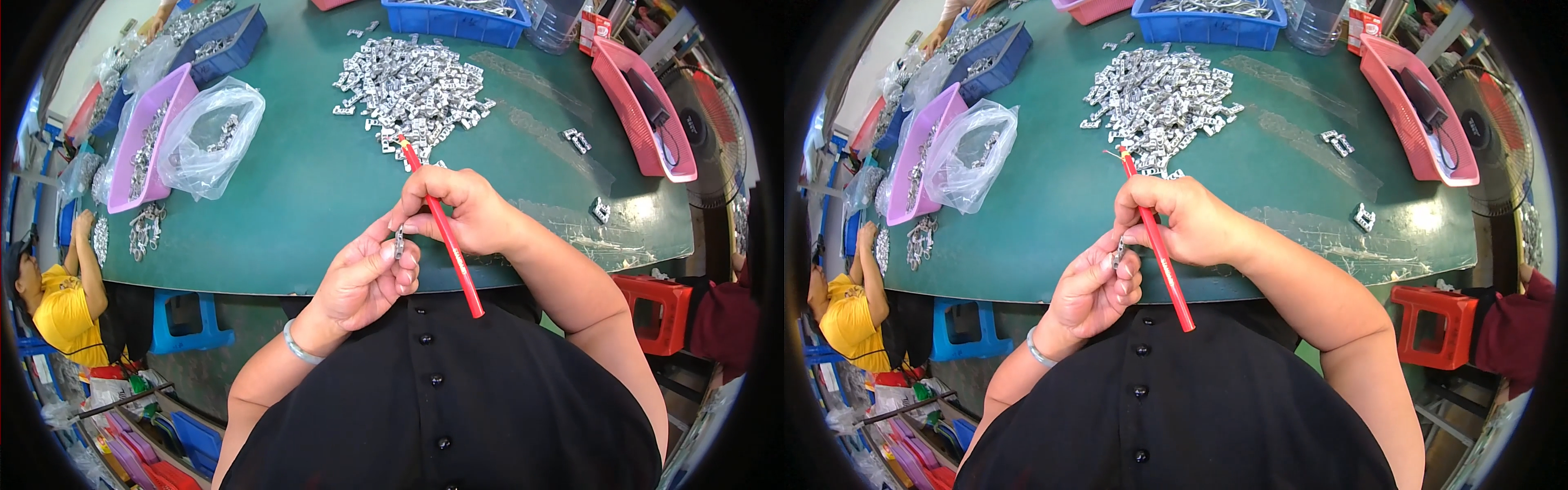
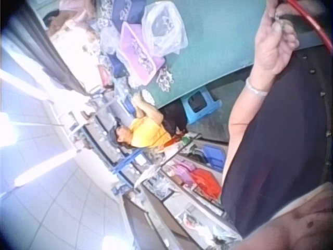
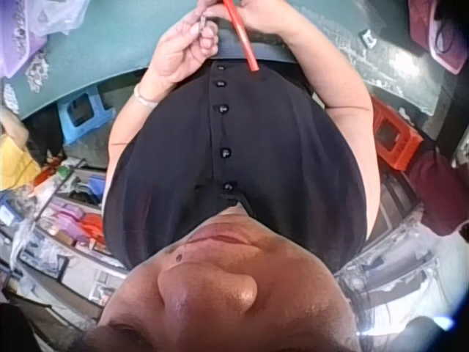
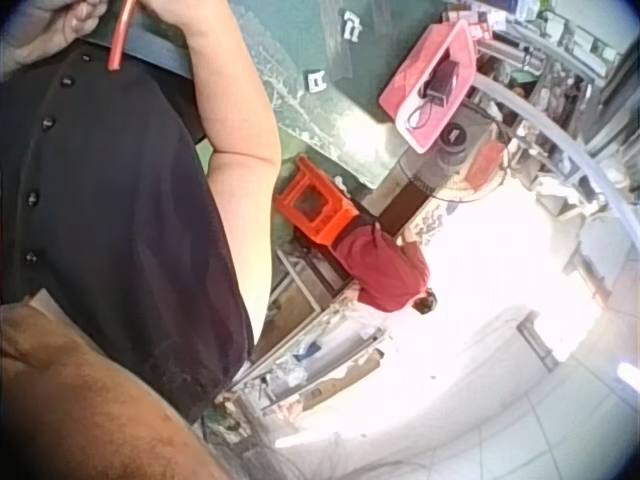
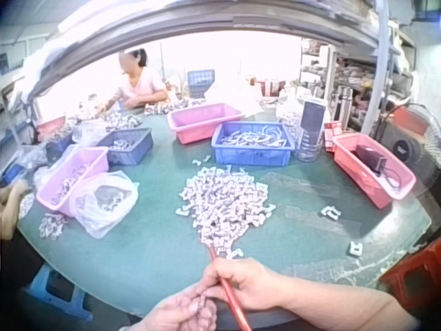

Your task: The person picks up small metal parts by hand, marks each one using a red marker, and returns them to the table surface while working at a workbench.

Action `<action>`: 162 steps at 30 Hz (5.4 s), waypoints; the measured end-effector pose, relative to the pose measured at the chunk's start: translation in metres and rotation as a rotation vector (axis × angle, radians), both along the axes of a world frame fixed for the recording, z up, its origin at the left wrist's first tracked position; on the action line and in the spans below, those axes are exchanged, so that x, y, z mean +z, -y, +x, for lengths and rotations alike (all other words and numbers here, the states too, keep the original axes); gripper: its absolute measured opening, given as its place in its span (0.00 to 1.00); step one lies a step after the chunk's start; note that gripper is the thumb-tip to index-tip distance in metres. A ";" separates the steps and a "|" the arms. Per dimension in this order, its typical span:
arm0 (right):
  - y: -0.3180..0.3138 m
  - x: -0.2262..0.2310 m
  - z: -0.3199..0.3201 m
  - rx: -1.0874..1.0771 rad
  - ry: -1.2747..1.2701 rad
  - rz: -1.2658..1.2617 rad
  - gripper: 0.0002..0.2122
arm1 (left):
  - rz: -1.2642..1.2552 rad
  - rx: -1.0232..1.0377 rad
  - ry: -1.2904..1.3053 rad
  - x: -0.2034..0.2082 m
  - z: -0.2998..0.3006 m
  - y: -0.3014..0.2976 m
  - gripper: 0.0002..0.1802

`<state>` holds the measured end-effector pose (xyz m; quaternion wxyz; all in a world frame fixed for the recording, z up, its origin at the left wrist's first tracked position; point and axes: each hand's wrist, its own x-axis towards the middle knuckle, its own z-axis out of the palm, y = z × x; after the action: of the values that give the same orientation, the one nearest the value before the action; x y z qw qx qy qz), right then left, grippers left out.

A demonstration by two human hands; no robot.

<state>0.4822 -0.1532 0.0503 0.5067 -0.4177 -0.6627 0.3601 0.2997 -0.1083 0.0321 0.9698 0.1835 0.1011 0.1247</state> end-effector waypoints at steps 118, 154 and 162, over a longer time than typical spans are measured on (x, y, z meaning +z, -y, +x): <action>-0.001 0.001 0.000 -0.096 -0.238 -0.006 0.07 | 2.085 0.906 -0.394 0.015 0.004 -0.014 0.06; -0.010 -0.003 0.021 -0.471 -0.184 -0.017 0.05 | 0.878 0.337 -0.506 0.018 0.061 -0.064 0.05; -0.004 -0.001 0.006 -0.343 -0.179 0.033 0.08 | 0.469 0.349 -0.297 0.020 0.040 -0.029 0.05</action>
<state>0.4877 -0.1491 0.0493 0.6240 -0.4826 -0.5400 0.2934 0.3397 -0.0798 0.0522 0.8396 0.3982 0.2401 0.2809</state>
